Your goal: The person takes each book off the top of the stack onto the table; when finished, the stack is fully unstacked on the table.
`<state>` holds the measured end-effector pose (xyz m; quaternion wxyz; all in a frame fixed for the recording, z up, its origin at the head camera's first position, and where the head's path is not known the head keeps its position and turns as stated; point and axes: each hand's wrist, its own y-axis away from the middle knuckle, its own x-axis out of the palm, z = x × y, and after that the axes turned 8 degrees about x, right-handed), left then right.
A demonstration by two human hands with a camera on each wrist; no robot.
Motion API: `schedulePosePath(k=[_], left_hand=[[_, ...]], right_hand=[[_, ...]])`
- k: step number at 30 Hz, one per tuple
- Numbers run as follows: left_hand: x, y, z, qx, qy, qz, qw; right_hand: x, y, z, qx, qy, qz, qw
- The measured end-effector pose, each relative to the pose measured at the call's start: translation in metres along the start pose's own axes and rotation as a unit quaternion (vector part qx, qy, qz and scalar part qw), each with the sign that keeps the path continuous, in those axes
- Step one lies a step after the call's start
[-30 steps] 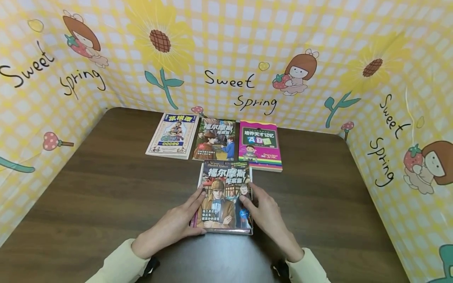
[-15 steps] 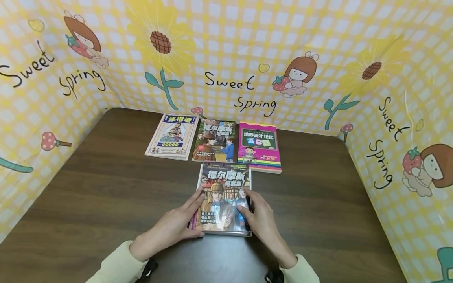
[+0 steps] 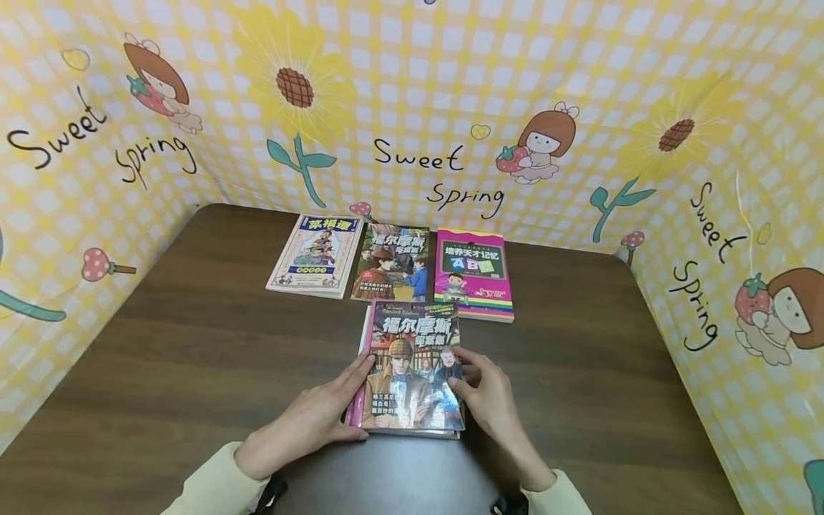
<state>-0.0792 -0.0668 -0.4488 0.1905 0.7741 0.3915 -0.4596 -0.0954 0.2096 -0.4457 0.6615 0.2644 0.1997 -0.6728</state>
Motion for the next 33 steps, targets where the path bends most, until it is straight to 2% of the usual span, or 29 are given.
schedulePosePath(k=[3, 7, 12, 16, 19, 25, 33], left_hand=[[0.001, 0.001, -0.001, 0.000, -0.008, -0.003, 1.0000], [0.002, 0.004, -0.002, 0.001, -0.028, -0.011, 0.9995], [0.003, 0.005, -0.002, 0.001, -0.045, -0.012, 0.9989], [0.003, 0.004, -0.003, 0.007, -0.047, -0.009, 0.9988], [0.003, 0.003, -0.004, 0.012, -0.044, -0.009, 0.9989], [0.003, 0.000, -0.005, 0.013, -0.044, -0.003, 0.9989], [0.002, -0.002, -0.004, 0.012, -0.045, 0.001, 0.9989]], right_hand=[[-0.006, -0.001, 0.000, 0.028, -0.044, 0.022, 0.998], [-0.017, -0.005, 0.002, 0.067, -0.099, 0.061, 0.991], [-0.044, -0.015, 0.000, 0.070, -0.119, 0.087, 0.987], [-0.076, -0.027, -0.007, 0.050, -0.114, 0.078, 0.989], [-0.108, -0.042, -0.012, 0.045, -0.120, 0.062, 0.990], [-0.168, -0.084, -0.025, 0.070, -0.109, 0.018, 0.991], [-0.207, -0.131, -0.054, 0.127, -0.094, 0.013, 0.987]])
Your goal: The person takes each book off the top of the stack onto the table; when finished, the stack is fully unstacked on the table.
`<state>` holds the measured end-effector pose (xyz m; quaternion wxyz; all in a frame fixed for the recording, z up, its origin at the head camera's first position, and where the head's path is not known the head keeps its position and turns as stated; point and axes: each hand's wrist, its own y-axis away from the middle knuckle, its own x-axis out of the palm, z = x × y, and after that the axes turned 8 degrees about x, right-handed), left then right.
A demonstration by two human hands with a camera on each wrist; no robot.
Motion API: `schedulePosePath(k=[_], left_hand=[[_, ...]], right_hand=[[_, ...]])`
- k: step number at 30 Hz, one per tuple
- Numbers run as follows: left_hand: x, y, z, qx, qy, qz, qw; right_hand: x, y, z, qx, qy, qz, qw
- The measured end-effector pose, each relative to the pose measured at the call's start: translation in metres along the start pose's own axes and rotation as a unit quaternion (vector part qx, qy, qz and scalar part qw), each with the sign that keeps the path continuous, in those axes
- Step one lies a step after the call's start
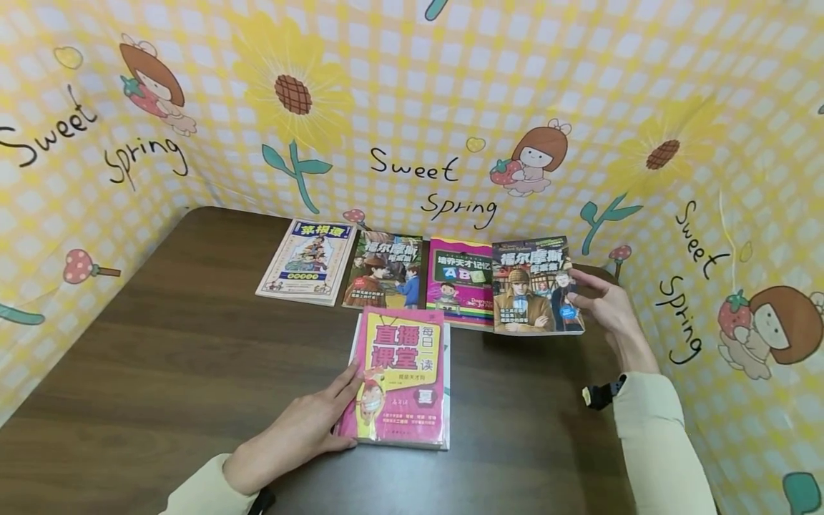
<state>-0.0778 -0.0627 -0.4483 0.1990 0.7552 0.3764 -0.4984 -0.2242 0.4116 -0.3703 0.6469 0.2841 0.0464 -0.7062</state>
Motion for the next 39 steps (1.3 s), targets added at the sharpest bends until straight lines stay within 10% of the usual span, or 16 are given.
schedulePosePath(k=[13, 20, 39], left_hand=[[-0.003, 0.000, 0.000, 0.008, -0.008, -0.005, 0.9999], [-0.001, 0.001, 0.001, 0.000, 0.001, 0.009, 1.0000], [0.001, 0.002, 0.001, 0.014, -0.021, -0.014, 0.9996]], right_hand=[[-0.003, -0.044, -0.024, -0.008, 0.080, -0.016, 0.997], [0.015, -0.054, -0.040, -0.067, 0.231, -0.087, 0.967], [0.034, -0.055, -0.045, -0.049, 0.278, -0.171, 0.944]])
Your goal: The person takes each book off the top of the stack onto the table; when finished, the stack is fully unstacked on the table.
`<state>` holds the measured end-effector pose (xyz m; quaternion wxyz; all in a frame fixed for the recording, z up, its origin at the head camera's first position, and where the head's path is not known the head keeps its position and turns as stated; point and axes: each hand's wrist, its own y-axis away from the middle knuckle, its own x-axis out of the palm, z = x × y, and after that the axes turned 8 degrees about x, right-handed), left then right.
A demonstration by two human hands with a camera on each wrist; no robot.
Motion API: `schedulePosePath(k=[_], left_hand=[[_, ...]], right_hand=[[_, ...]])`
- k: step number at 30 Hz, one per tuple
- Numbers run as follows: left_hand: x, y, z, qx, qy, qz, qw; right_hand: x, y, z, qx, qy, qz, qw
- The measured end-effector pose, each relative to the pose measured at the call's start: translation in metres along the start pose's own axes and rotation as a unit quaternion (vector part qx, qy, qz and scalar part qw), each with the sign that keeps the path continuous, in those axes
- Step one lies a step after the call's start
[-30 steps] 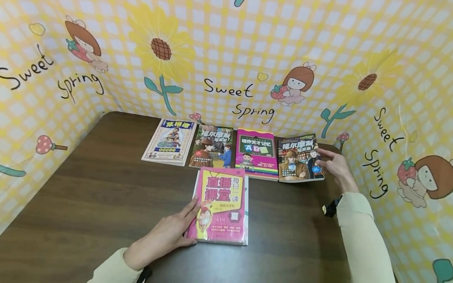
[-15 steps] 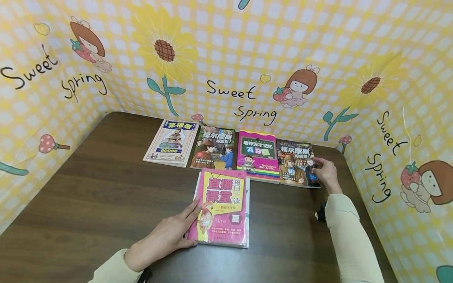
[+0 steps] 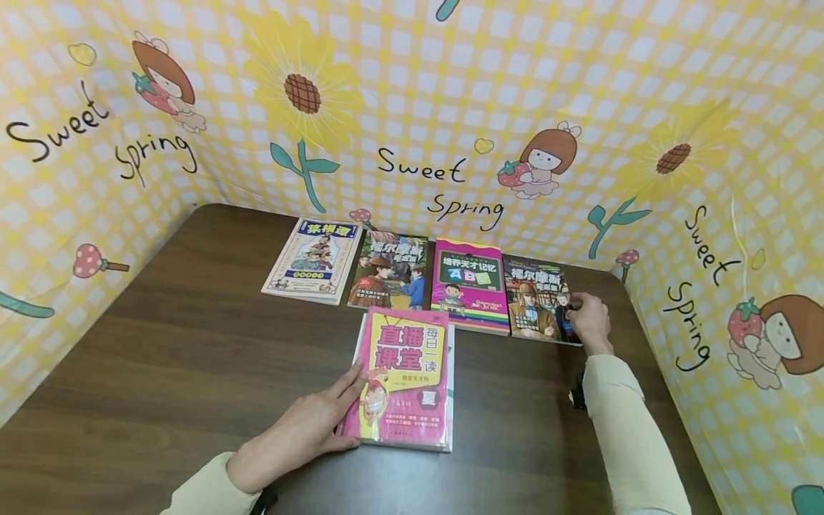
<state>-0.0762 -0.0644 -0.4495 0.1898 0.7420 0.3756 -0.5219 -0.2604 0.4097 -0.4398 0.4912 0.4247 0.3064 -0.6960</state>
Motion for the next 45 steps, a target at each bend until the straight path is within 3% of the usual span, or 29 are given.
schedulePosePath(k=[4, 8, 13, 17, 20, 26, 30, 38, 45], left_hand=[[0.000, 0.000, 0.001, -0.005, 0.012, 0.003, 0.9999], [-0.002, -0.002, 0.003, -0.011, 0.022, 0.001, 0.9997], [-0.003, -0.003, 0.005, -0.022, 0.034, -0.005, 0.9992], [-0.004, -0.004, 0.006, -0.034, 0.049, -0.014, 0.9981], [-0.003, -0.004, 0.007, -0.040, 0.063, -0.019, 0.9970], [-0.003, -0.004, 0.008, -0.057, 0.107, -0.026, 0.9923], [-0.003, -0.004, 0.012, -0.068, 0.143, -0.010, 0.9873], [-0.006, -0.007, 0.024, -0.048, 0.232, -0.026, 0.9711], [-0.004, -0.008, 0.032, -0.043, 0.287, -0.022, 0.9565]], right_hand=[[0.000, 0.005, 0.002, 0.032, 0.001, -0.004, 0.999], [-0.002, 0.015, 0.013, 0.038, -0.029, -0.047, 0.998], [-0.006, 0.047, 0.043, -0.034, -0.115, -0.120, 0.986], [-0.007, 0.088, 0.072, -0.086, -0.162, -0.132, 0.974], [-0.004, 0.121, 0.088, -0.109, -0.195, -0.094, 0.970], [0.019, 0.179, 0.102, -0.117, -0.236, 0.075, 0.962], [0.038, 0.205, 0.104, -0.105, -0.228, 0.153, 0.956], [0.059, 0.225, 0.105, -0.110, -0.218, 0.217, 0.945], [0.064, 0.229, 0.108, -0.094, -0.179, 0.243, 0.949]])
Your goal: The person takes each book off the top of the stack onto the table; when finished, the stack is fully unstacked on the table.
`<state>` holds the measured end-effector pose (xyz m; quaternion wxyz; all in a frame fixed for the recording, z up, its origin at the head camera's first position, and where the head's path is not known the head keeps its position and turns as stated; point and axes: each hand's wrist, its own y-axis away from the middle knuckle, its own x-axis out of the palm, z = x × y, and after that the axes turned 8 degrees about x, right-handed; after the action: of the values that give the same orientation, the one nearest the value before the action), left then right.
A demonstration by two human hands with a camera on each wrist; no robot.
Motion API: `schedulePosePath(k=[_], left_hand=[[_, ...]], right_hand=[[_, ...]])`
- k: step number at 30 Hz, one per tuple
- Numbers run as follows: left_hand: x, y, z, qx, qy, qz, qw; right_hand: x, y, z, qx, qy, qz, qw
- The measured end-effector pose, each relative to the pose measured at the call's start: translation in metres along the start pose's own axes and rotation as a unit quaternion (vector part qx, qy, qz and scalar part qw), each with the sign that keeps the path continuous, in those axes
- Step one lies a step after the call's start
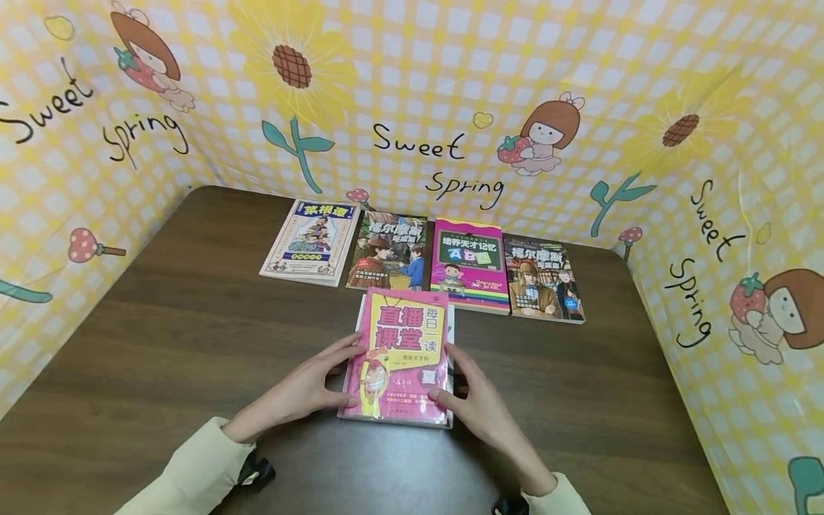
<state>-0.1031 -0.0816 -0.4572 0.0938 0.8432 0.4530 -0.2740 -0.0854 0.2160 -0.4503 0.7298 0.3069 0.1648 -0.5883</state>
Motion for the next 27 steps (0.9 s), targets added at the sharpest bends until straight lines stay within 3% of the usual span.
schedulePosePath(k=[9, 17, 27], left_hand=[[0.0028, 0.0005, 0.0058, -0.021, 0.024, -0.002, 0.9995], [0.0020, -0.0001, 0.0071, -0.012, 0.033, -0.009, 0.9993], [0.0033, -0.0004, 0.0077, 0.011, 0.012, -0.017, 0.9997]], right_hand=[[0.0053, -0.0022, -0.0025, 0.003, 0.023, -0.002, 1.000], [0.0063, -0.0053, -0.0037, -0.014, 0.022, -0.007, 1.000], [0.0078, -0.0049, -0.0036, -0.025, 0.001, -0.024, 0.999]])
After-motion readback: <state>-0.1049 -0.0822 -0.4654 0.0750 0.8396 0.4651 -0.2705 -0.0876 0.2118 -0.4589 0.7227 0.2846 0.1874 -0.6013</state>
